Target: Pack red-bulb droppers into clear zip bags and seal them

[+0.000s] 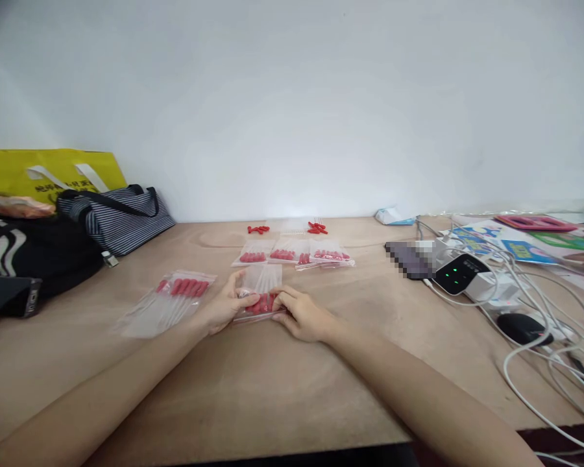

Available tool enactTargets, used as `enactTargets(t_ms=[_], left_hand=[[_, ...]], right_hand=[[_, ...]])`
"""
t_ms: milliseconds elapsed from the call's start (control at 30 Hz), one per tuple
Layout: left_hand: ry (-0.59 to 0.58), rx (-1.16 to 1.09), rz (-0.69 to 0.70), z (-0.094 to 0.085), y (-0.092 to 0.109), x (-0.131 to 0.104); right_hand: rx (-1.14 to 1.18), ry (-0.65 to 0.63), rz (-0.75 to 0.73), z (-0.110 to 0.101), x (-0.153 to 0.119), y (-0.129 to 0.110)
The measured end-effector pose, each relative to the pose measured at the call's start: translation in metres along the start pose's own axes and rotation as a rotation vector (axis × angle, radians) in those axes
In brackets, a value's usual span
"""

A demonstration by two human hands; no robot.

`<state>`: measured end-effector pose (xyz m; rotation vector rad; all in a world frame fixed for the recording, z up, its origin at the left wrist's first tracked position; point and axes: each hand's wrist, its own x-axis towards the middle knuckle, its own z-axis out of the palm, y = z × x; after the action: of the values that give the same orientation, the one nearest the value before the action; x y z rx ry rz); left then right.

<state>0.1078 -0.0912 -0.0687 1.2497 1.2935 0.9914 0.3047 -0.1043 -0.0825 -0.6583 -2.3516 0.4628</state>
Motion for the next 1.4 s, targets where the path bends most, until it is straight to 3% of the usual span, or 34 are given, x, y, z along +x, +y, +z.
enactTargets(t_ms=[133, 200, 300, 433, 567, 667, 767, 867, 967, 1100, 1300, 1400], left_hand=[[0.223, -0.002, 0.224, -0.010, -0.003, 0.020], [0.320, -0.012, 0.248, -0.017, 0.005, 0.039], [0.319, 0.035, 0.164, -0.021, 0.023, 0.071], [0.280, 0.109, 0.116, -0.014, 0.039, 0.111], [0.300, 0.280, 0.109, -0.008, 0.044, 0.129], [0.349, 0.421, 0.173, -0.014, 0.042, 0.117], [0.377, 0.580, 0.282, -0.032, 0.033, 0.084], [0.405, 1.120, 0.490, -0.066, 0.019, 0.048], [0.462, 1.307, 0.360, -0.109, 0.011, 0.026], [0.477, 1.188, 0.079, -0.147, 0.014, 0.019], [0.475, 0.914, -0.021, -0.151, 0.016, 0.022], [0.413, 0.705, -0.055, -0.152, 0.015, 0.021]], right_hand=[[-0.052, -0.015, 0.029, -0.004, -0.001, 0.002], [-0.065, -0.012, 0.059, -0.004, -0.002, 0.004], [-0.079, -0.017, 0.059, -0.003, -0.002, 0.007], [-0.117, -0.012, 0.030, -0.002, -0.002, 0.008], [-0.144, -0.012, 0.035, -0.005, -0.003, 0.011], [-0.147, -0.009, 0.044, -0.007, -0.004, 0.013], [-0.148, -0.004, 0.042, -0.008, -0.005, 0.014], [-0.156, 0.011, 0.031, -0.008, -0.006, 0.015], [-0.169, 0.028, 0.032, -0.007, -0.006, 0.016], [-0.166, 0.030, 0.043, -0.006, -0.007, 0.017], [-0.163, 0.021, 0.068, -0.007, -0.007, 0.016], [-0.163, 0.013, 0.069, -0.007, -0.007, 0.016]])
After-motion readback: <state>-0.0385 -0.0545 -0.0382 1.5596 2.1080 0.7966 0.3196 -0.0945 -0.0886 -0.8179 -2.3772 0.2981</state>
